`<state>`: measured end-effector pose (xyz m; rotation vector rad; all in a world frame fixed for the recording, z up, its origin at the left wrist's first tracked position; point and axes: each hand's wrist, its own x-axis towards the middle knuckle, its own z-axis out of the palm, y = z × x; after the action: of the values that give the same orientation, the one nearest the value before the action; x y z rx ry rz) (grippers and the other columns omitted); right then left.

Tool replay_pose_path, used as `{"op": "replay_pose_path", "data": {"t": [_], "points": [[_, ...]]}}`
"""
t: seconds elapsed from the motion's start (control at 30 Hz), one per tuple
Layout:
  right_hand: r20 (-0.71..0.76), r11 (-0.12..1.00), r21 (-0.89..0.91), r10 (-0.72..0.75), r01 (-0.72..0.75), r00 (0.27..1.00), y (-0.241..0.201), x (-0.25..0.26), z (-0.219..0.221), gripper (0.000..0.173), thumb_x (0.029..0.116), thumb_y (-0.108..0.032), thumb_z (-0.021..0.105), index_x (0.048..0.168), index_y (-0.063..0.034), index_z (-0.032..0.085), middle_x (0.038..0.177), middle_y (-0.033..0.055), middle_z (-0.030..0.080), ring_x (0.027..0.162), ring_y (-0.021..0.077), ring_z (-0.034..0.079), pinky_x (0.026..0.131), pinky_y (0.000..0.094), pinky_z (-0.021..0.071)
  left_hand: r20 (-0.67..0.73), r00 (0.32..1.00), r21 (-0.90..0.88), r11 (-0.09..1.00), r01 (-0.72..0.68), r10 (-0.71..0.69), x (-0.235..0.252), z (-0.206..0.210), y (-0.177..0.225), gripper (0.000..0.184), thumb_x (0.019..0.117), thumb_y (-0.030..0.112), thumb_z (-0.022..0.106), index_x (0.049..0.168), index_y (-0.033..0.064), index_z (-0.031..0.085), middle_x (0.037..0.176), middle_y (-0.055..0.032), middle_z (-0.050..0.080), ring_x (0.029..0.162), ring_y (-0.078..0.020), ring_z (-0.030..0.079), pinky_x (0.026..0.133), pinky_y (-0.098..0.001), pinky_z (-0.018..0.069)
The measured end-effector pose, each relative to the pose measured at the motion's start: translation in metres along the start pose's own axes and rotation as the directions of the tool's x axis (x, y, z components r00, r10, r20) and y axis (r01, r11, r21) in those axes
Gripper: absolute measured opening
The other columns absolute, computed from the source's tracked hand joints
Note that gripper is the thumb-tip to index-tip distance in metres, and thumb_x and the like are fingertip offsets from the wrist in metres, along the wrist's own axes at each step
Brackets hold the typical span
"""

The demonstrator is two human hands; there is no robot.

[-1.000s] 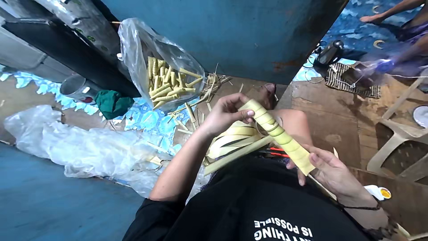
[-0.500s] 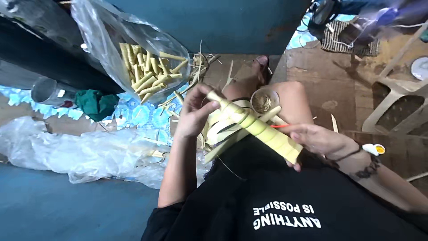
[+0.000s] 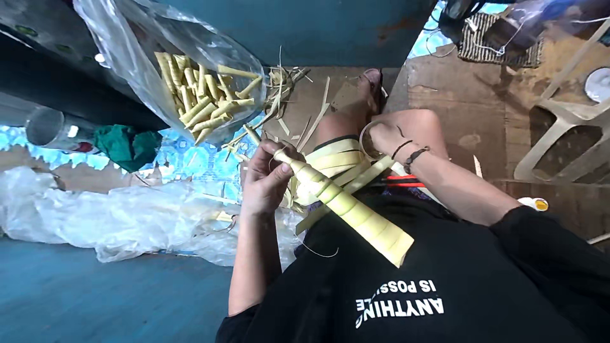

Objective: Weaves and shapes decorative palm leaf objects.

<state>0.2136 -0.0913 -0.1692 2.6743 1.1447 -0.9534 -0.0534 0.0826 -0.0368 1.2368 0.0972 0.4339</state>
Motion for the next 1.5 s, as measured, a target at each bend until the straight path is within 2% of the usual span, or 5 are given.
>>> {"op": "replay_pose_path", "data": {"t": [0.47,0.73,0.87,1.03,1.5], "points": [[0.056,0.997,-0.078,-0.003,0.007,0.998,0.003,0.003,0.008,0.021,0.0952,0.002,0.059,0.113,0.0092,0.067,0.122,0.0283,0.065,0.118,0.0468,0.062,0.095,0.065,0.0501,0.013,1.0,-0.213,0.977,0.01,-0.007,0.006,0.017,-0.006,0.017,0.095,0.02,0.071,0.108,0.0282,0.064,0.102,0.0082,0.066,0.089,-0.0037,0.064,0.079,-0.0194,0.0552],[-0.095,0.919,0.305,-0.23,0.248,0.968,0.017,-0.008,-0.023,0.015,0.0925,-0.002,0.068,0.106,0.0012,0.072,0.104,0.0217,0.069,0.097,0.0369,0.068,0.09,0.0577,0.0532,0.059,0.998,-0.253,0.967,0.038,-0.024,0.004,0.024,-0.001,0.02,0.0943,0.021,0.073,0.112,0.0274,0.064,0.105,0.0064,0.067,0.091,-0.0047,0.065,0.078,-0.0191,0.0559],[-0.096,0.859,0.464,-0.191,0.214,0.977,0.023,-0.035,-0.045,0.031,0.0919,-0.004,0.073,0.123,-0.0054,0.07,0.101,0.0173,0.071,0.088,0.0286,0.068,0.087,0.0494,0.0552,0.128,0.991,-0.328,0.941,0.077,-0.036,0.01,0.039,-0.003,0.018,0.0929,0.02,0.074,0.106,0.0262,0.064,0.099,0.0058,0.065,0.086,-0.0045,0.064,0.072,-0.0188,0.0551],[-0.187,0.804,0.544,-0.161,0.239,0.969,0.024,-0.058,-0.056,0.016,0.0921,-0.008,0.076,0.108,-0.0057,0.076,0.103,0.0129,0.073,0.091,0.0232,0.071,0.087,0.0442,0.0576,0.239,0.969,-0.375,0.915,0.15,-0.061,0.015,0.053,-0.009,0.019,0.0914,0.019,0.076,0.105,0.0247,0.065,0.097,0.0037,0.064,0.083,-0.0061,0.064,0.071,-0.0205,0.0561],[-0.356,0.724,0.6,-0.139,0.34,0.924,0.02,-0.089,-0.062,0.024,0.092,-0.007,0.076,0.116,-0.0073,0.072,0.096,0.0082,0.074,0.082,0.017,0.071,0.08,0.0378,0.0591,0.292,0.948,-0.288,0.933,0.215,-0.129,0.019,0.067,-0.011,0.016,0.0927,0.024,0.075,0.105,0.0255,0.065,0.099,0.0038,0.063,0.086,-0.0061,0.063,0.073,-0.0214,0.0555]]}}
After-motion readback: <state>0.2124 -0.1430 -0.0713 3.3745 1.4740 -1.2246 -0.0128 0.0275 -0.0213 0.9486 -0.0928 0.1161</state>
